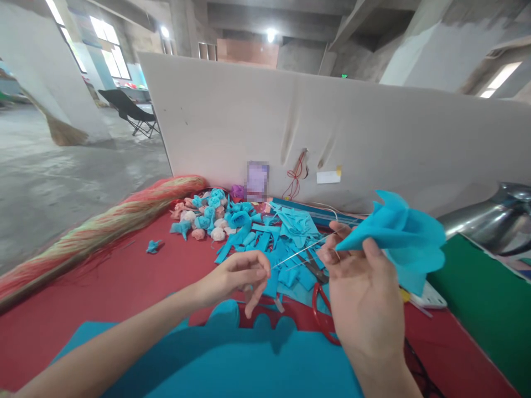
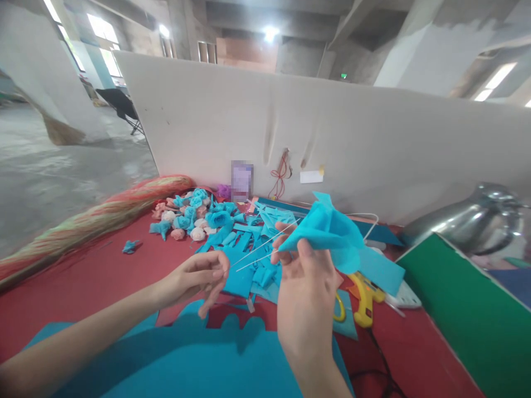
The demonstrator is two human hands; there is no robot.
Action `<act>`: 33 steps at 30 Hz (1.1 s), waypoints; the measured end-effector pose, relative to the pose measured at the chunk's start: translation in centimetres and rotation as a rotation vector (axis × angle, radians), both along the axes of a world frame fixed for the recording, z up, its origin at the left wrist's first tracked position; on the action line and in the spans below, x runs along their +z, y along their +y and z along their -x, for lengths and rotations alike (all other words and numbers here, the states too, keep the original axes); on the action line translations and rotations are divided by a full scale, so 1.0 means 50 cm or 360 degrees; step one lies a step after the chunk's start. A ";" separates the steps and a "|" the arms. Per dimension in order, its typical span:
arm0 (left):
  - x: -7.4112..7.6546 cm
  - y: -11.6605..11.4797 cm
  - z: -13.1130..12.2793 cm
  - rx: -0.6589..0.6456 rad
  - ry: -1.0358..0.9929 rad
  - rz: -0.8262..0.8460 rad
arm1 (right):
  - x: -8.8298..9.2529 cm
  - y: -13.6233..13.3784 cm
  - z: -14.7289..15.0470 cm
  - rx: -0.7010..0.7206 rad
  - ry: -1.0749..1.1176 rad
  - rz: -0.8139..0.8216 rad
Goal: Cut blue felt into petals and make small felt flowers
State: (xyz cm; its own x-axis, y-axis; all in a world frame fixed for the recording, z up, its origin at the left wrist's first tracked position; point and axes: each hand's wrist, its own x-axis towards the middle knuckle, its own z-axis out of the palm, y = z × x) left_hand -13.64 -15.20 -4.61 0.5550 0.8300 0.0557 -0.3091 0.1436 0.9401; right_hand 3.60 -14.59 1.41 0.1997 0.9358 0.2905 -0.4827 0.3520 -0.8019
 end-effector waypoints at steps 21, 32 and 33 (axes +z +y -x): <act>0.011 -0.014 -0.011 0.0343 0.0252 -0.0101 | -0.023 0.008 0.012 0.0124 0.0057 0.0139; 0.078 0.010 0.055 0.0814 0.0083 -0.0240 | -0.040 0.023 0.025 0.0036 -0.0258 -0.0110; 0.091 0.014 0.070 0.0930 -0.0008 -0.0266 | -0.049 0.035 0.037 0.0119 -0.0365 -0.0171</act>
